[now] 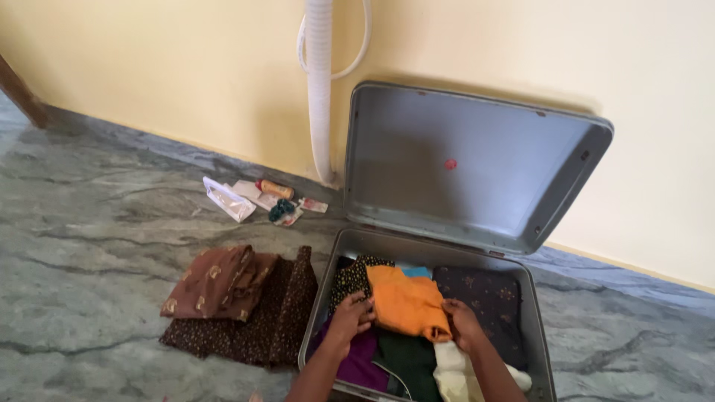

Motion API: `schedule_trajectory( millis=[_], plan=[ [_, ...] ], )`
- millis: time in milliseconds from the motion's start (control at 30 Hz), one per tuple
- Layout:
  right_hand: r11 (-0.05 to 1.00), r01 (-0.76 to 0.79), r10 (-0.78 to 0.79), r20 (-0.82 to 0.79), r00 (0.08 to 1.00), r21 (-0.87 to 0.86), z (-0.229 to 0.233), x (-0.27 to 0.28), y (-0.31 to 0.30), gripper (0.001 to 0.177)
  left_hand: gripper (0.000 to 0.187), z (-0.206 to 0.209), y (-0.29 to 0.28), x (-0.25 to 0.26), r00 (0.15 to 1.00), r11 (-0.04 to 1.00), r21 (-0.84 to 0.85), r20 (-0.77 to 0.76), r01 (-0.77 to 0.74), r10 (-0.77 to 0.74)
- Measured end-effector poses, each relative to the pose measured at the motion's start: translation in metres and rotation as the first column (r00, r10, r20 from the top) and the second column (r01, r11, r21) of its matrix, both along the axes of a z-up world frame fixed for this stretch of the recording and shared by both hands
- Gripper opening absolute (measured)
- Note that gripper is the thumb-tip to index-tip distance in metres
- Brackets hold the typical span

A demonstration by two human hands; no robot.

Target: The person folds and places multiple garments into an open suitcase on the floor. They handle purple, green, white, orange, and brown patterned clothes, arranging them inside the suitcase.

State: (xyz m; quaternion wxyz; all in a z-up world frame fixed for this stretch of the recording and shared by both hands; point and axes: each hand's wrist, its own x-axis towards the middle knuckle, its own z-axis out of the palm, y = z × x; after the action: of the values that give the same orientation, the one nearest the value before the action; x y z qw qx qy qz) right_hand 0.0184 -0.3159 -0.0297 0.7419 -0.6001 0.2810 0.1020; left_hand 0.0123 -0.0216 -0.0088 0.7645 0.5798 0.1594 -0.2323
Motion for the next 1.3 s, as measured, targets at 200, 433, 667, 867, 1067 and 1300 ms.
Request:
schedule_trajectory(
  millis=[200,433,667,867,1067,1300],
  plan=[
    [0.918,-0.145,0.139,-0.042,0.989,-0.368,0.011,0.01,0.018,0.071,0.067,-0.042,-0.005,0.01,0.998,0.989,0.148,0.063,0.021,-0.031],
    [0.973,-0.218,0.23,0.233,0.945,-0.077,0.038,0.007,0.037,0.068,0.069,-0.075,-0.011,0.016,0.984,0.984,0.179,0.179,-0.014,-0.018],
    [0.94,-0.181,0.029,0.459,0.888,0.29,0.045,0.028,0.033,0.06,0.068,-0.042,-0.01,0.012,0.985,0.986,0.166,0.173,-0.006,-0.023],
    [0.994,0.041,-0.019,0.212,0.977,-0.098,0.003,0.023,0.012,0.064,0.072,-0.02,-0.01,0.005,0.99,0.976,0.214,0.118,0.045,-0.072],
    [0.391,0.155,0.256,0.269,0.929,-0.907,-0.012,0.03,0.003,0.056,0.072,-0.024,-0.01,0.005,0.989,0.966,0.257,0.135,0.022,-0.059],
    [-0.052,0.216,0.593,0.144,0.793,-0.975,-0.013,0.038,0.045,0.07,0.076,-0.01,-0.015,0.001,0.978,0.933,0.353,0.163,0.065,-0.13]
  ],
)
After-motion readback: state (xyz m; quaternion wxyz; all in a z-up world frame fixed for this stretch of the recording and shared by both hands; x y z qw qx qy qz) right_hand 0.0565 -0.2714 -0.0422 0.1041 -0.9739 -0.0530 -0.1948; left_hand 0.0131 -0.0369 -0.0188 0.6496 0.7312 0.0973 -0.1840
